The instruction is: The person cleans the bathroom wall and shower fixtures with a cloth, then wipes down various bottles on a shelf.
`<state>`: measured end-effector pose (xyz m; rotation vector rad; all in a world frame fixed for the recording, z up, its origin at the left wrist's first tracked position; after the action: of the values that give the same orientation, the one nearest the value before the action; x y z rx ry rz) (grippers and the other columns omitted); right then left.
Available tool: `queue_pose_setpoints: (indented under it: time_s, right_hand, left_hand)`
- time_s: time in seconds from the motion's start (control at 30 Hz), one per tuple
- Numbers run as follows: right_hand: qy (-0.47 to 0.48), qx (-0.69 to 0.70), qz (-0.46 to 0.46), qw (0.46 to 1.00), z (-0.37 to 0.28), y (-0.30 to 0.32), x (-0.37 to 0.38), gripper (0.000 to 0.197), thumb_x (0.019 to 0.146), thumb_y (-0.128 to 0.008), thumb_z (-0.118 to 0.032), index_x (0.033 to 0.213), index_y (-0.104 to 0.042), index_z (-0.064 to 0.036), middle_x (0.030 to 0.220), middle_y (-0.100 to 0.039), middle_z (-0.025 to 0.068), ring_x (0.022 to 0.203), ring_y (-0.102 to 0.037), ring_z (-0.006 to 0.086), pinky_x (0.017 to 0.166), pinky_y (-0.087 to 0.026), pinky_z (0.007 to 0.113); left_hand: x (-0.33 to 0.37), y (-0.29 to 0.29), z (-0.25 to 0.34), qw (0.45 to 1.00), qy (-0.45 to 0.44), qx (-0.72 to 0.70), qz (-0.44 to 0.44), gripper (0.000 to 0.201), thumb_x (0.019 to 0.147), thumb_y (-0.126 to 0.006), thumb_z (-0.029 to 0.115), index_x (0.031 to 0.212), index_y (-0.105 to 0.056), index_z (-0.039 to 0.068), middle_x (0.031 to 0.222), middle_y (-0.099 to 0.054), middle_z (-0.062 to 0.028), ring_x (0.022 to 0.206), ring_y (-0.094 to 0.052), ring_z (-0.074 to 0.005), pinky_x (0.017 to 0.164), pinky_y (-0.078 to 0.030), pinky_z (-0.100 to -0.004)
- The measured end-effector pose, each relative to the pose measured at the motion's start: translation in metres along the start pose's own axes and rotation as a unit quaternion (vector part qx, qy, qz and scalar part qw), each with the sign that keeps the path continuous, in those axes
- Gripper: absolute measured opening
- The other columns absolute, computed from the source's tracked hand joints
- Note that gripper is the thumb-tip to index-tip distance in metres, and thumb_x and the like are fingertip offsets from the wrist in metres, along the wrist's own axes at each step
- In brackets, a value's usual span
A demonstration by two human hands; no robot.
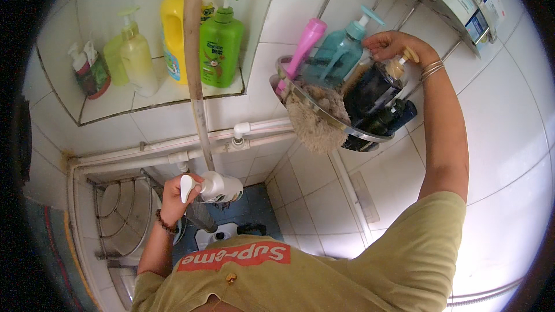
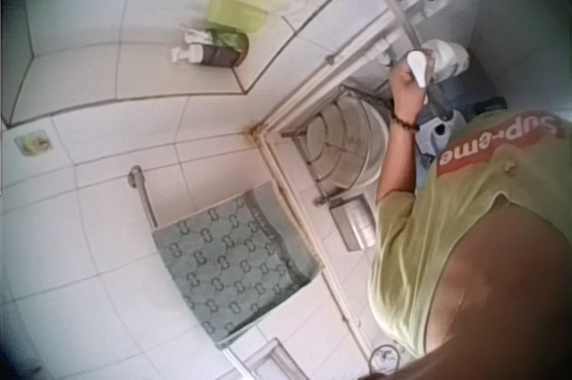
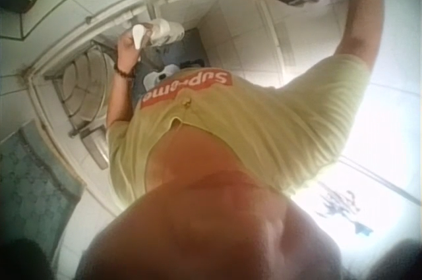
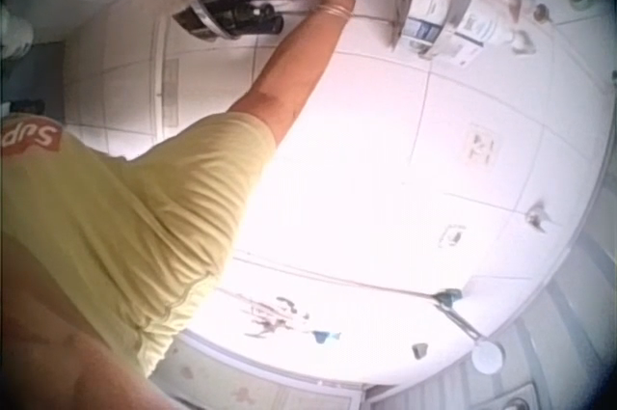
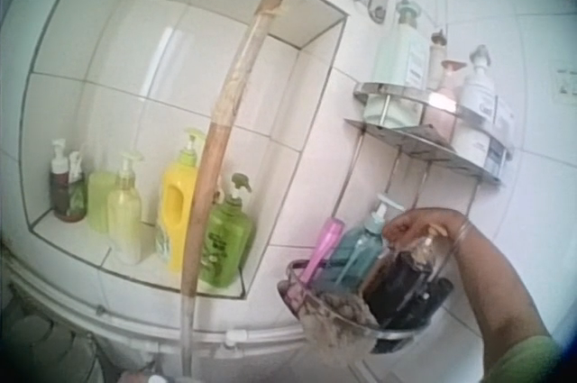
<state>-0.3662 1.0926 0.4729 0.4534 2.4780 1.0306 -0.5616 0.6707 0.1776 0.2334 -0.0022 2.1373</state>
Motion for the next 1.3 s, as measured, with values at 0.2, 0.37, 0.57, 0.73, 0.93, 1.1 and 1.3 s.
queue_pose_setpoints:
  time_s: [0.2,0.37,0.57,0.73,0.93,1.1,1.3]
  right_hand:
    - [-0.019,-0.295,-0.029,0.955,0.009,-0.022,0.016,0.043,0.063,-0.057,0.005,0.105,-0.055,-0.0010,0.101,-0.057,0.0045,0.091,-0.052,0.0136,0.083,-0.040,0.025]
    - [-0.062,-0.224,-0.032,0.972,0.011,-0.032,0.009,0.035,0.067,-0.055,0.005,0.101,-0.056,-0.0007,0.095,-0.060,0.0063,0.089,-0.054,0.0130,0.077,-0.043,0.025]
    - [0.055,-0.188,-0.074,0.978,0.026,-0.015,0.022,0.026,0.069,-0.057,0.007,0.094,-0.056,0.0007,0.089,-0.059,0.0050,0.081,-0.056,0.0120,0.069,-0.046,0.023]
    - [0.016,-0.039,-0.112,0.993,-0.009,-0.029,0.016,0.024,0.070,-0.057,0.007,0.092,-0.051,0.0003,0.090,-0.059,0.0059,0.080,-0.056,0.0094,0.070,-0.045,0.020]
    - [0.043,0.035,-0.125,0.991,-0.018,-0.041,0.006,0.020,0.073,-0.057,0.003,0.091,-0.049,-0.0016,0.096,-0.057,0.0075,0.076,-0.057,0.0087,0.068,-0.047,0.021]
    - [0.044,0.065,-0.137,0.987,-0.015,-0.047,0.007,0.011,0.079,-0.057,-0.007,0.085,-0.049,-0.0018,0.099,-0.056,0.0115,0.083,-0.056,0.0113,0.071,-0.049,0.025]
    - [0.026,-0.046,-0.103,0.993,-0.011,-0.037,0.011,0.020,0.080,-0.056,-0.015,0.092,-0.048,-0.0013,0.084,-0.057,0.0062,0.074,-0.057,0.0121,0.068,-0.049,0.024]
  left_hand:
    - [-0.003,0.001,-0.001,0.999,-0.039,0.013,0.020,0.012,0.073,-0.061,0.008,0.082,-0.060,0.002,0.072,-0.061,-0.0030,0.065,-0.052,-0.0058,0.059,-0.042,-0.0209]
    - [-0.008,0.005,-0.004,0.999,0.023,0.017,0.017,0.012,0.073,-0.061,0.009,0.082,-0.061,0.002,0.072,-0.061,-0.0031,0.064,-0.052,-0.0057,0.059,-0.043,-0.0210]
    - [-0.006,0.001,-0.001,0.999,-0.029,0.013,0.027,0.012,0.074,-0.061,0.009,0.083,-0.060,0.002,0.072,-0.060,-0.0025,0.065,-0.051,-0.0052,0.060,-0.042,-0.0209]
    - [-0.006,-0.001,-0.002,1.000,0.014,0.002,0.020,0.011,0.074,-0.061,0.009,0.083,-0.060,0.002,0.074,-0.060,-0.0025,0.066,-0.051,-0.0053,0.060,-0.042,-0.0208]
    - [-0.004,-0.005,-0.003,1.000,-0.017,-0.013,0.017,0.011,0.076,-0.060,0.010,0.084,-0.060,0.002,0.064,-0.053,0.0037,0.053,-0.042,-0.0010,0.046,-0.033,-0.0165]
    - [-0.004,-0.005,-0.004,0.999,-0.025,0.002,0.021,0.012,0.075,-0.061,0.010,0.084,-0.060,0.002,0.069,-0.057,0.0005,0.059,-0.046,-0.0031,0.053,-0.037,-0.0184]
    - [-0.006,-0.007,-0.007,0.999,-0.026,-0.016,0.015,0.012,0.077,-0.060,0.011,0.085,-0.059,0.002,0.067,-0.053,0.0040,0.052,-0.041,-0.0013,0.045,-0.032,-0.0163]
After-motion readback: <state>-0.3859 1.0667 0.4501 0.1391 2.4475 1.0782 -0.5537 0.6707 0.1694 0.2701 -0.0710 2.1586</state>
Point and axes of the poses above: each hand's wrist, its own x-axis towards the middle knuckle, its own y-axis out of the back of the hand, z = x × y, the point moved 3 cm from there along x, towards the middle knuckle
